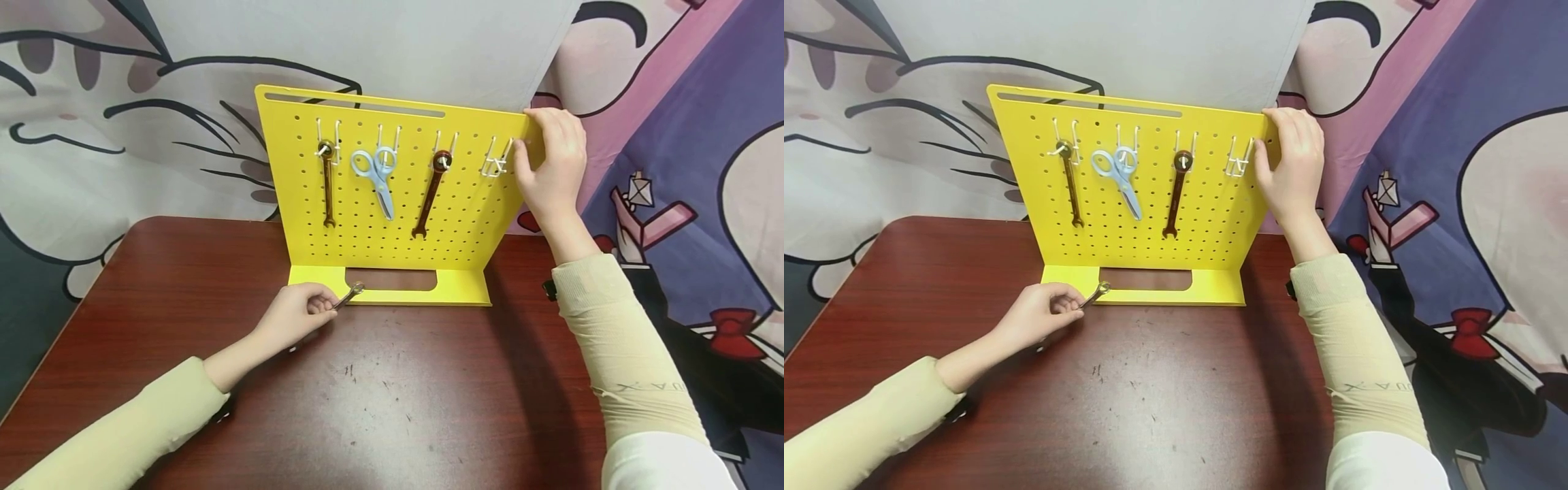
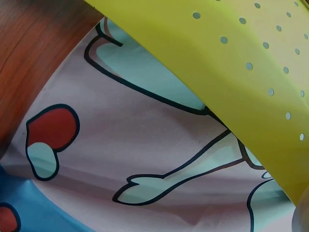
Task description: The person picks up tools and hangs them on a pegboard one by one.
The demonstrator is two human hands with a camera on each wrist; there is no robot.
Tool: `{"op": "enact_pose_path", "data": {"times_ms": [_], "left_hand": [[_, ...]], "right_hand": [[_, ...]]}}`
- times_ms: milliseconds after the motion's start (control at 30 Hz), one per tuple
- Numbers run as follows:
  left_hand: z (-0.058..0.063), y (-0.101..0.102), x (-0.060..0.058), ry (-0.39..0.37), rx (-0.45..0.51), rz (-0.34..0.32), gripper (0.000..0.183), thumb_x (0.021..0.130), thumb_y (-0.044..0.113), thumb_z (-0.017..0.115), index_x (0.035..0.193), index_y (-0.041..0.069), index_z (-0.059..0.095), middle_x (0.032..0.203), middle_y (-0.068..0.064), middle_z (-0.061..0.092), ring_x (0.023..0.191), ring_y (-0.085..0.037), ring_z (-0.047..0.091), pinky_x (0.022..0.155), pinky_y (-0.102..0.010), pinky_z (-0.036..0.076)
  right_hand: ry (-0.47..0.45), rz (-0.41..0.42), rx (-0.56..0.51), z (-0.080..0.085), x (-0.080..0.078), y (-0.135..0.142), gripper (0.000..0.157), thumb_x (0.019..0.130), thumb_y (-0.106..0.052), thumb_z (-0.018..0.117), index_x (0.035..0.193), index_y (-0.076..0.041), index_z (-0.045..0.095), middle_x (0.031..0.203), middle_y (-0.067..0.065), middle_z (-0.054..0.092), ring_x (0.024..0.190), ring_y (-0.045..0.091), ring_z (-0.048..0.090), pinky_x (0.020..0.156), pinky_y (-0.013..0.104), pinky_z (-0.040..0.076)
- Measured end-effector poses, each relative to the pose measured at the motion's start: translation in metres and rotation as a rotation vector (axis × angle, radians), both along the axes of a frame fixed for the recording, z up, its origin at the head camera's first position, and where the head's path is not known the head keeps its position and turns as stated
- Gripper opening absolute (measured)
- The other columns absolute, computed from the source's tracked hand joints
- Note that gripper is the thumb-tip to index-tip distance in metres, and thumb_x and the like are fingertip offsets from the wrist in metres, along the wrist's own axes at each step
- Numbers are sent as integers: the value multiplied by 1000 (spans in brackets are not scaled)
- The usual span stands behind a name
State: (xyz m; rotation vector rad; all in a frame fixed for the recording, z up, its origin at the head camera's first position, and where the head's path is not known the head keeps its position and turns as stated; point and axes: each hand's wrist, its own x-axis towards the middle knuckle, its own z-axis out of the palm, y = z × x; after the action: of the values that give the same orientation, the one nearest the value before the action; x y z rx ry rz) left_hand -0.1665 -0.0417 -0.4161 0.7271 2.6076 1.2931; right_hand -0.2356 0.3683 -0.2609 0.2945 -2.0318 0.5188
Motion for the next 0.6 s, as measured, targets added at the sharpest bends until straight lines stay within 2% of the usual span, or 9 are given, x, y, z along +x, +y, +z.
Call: {"op": "enact_pose_path", "data": {"times_ms": [200, 400, 600], "left_hand": [[9, 31, 1, -22, 102, -12, 11, 89, -1, 81, 98, 1, 76, 88, -9, 74, 80, -14, 66, 74, -21, 60], [21, 61, 0, -50, 223, -23, 12, 89, -1, 81, 100, 1, 76, 91, -12, 76, 85, -18, 69, 81, -28, 63], [31, 86, -1, -48, 277, -53, 15, 89, -2, 80, 104, -1, 77, 95, -15, 77, 88, -23, 71, 84, -29, 64]], "right_hand": [[-3, 3, -3, 0, 0, -1, 38, 96, -19, 64, 130, -2, 70, 129, 20, 71, 128, 37, 59, 123, 40, 36], [-7, 4, -4, 1, -1, -2, 39, 96, -19, 63, 130, -2, 70, 129, 20, 71, 128, 36, 60, 125, 39, 34], [-12, -5, -2, 1, 1, -1, 39, 96, -19, 63, 130, -1, 70, 129, 21, 71, 128, 36, 59, 125, 39, 34]]}}
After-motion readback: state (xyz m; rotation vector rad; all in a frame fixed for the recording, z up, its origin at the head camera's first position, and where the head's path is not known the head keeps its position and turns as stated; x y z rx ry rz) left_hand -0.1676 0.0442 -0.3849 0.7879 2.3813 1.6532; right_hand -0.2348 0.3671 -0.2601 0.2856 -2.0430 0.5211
